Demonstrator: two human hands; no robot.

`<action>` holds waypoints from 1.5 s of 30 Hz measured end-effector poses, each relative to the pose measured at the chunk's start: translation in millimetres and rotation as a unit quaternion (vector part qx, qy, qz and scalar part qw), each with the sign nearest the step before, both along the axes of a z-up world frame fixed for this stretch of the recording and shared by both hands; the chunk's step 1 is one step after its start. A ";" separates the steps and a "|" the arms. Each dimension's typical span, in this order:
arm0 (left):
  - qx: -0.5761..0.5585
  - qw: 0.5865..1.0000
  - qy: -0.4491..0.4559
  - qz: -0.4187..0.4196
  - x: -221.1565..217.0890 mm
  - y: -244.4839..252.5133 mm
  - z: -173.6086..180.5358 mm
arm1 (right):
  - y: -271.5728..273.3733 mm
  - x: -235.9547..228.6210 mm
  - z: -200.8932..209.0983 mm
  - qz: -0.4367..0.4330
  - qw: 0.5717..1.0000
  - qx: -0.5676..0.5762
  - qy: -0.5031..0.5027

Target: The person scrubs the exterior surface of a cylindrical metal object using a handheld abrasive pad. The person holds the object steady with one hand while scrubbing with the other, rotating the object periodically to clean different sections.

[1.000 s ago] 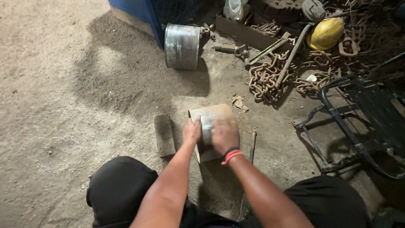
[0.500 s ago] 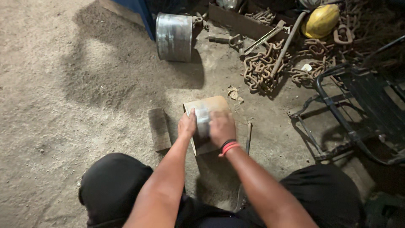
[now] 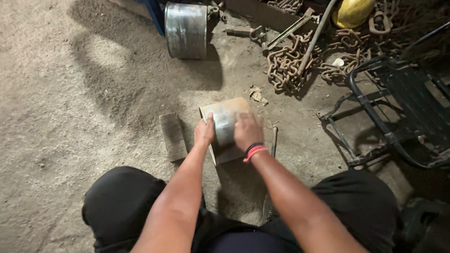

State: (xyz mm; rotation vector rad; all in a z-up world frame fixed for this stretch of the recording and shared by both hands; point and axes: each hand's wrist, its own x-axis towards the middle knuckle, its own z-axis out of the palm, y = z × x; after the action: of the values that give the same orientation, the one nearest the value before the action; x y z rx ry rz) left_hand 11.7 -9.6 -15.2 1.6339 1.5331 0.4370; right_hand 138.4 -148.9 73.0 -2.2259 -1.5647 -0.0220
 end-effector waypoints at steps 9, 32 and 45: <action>-0.023 0.999 0.007 -0.027 -2.7 4.8 2.9 | 5.9 -33.2 -41.3 0.134 0.981 0.084 -0.114; -0.007 1.000 0.004 -0.028 -6.1 -1.6 2.2 | 7.5 29.2 -19.2 0.020 0.995 0.049 -0.087; -0.019 0.999 0.015 -0.023 -3.4 0.9 -4.4 | 5.4 26.1 -7.8 -0.002 0.999 0.017 -0.051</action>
State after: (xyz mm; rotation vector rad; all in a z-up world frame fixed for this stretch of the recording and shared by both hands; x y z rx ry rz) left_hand 8.3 -8.7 -19.6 1.6499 1.5148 0.3587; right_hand 164.4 -143.5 65.1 -2.2339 -1.6007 -0.1655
